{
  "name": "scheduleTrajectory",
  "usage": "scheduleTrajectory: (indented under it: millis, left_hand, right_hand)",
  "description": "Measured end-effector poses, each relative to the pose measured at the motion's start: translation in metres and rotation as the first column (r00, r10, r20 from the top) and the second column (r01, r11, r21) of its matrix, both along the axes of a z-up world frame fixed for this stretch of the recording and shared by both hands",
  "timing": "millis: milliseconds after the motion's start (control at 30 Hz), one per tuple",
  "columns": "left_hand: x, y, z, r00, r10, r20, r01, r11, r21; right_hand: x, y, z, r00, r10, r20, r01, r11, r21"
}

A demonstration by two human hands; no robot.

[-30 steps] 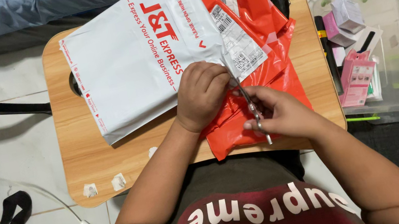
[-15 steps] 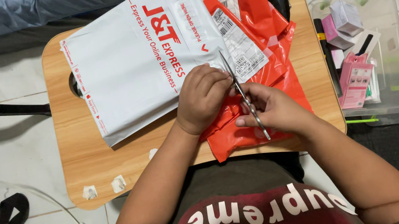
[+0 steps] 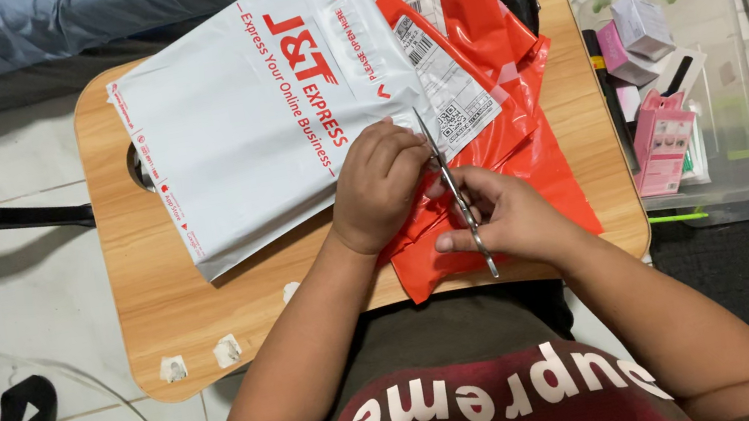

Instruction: The person uses scissors to cut open several orange and white shipping envelopes on a small wooden table. They remove a black aerosol can, two small pink boxes, and a white tablet box, placing the items into a clear plastic container beside the table.

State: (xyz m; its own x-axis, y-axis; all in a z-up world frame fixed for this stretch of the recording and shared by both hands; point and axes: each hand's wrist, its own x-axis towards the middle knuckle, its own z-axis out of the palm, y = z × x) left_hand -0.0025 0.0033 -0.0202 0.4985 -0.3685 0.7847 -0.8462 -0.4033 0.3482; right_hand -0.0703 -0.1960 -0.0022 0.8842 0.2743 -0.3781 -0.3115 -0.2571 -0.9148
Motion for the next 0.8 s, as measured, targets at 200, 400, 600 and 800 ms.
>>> scheduleTrajectory:
  millis: [200,400,600,800]
  left_hand:
    - [0.000,0.000,-0.001,0.999,0.037,0.028,-0.038,0.999,0.029]
    - [0.000,0.000,-0.001,0.999,0.033,0.023,-0.033,0.999,0.031]
    - [0.000,-0.001,-0.001,0.999,0.033,0.014,-0.033,0.999,0.008]
    - [0.002,0.001,-0.003,1.000,0.024,-0.010,-0.024,1.000,-0.011]
  right_hand:
    - [0.002,0.003,-0.006,0.999,-0.051,-0.014,0.051,0.998,-0.037]
    - [0.007,0.000,-0.018,0.995,-0.093,-0.046,0.097,0.991,0.095]
    - [0.019,-0.004,-0.006,0.995,-0.062,-0.081,0.064,0.998,0.025]
    - [0.030,0.003,0.003,0.997,-0.065,-0.047,0.065,0.998,-0.006]
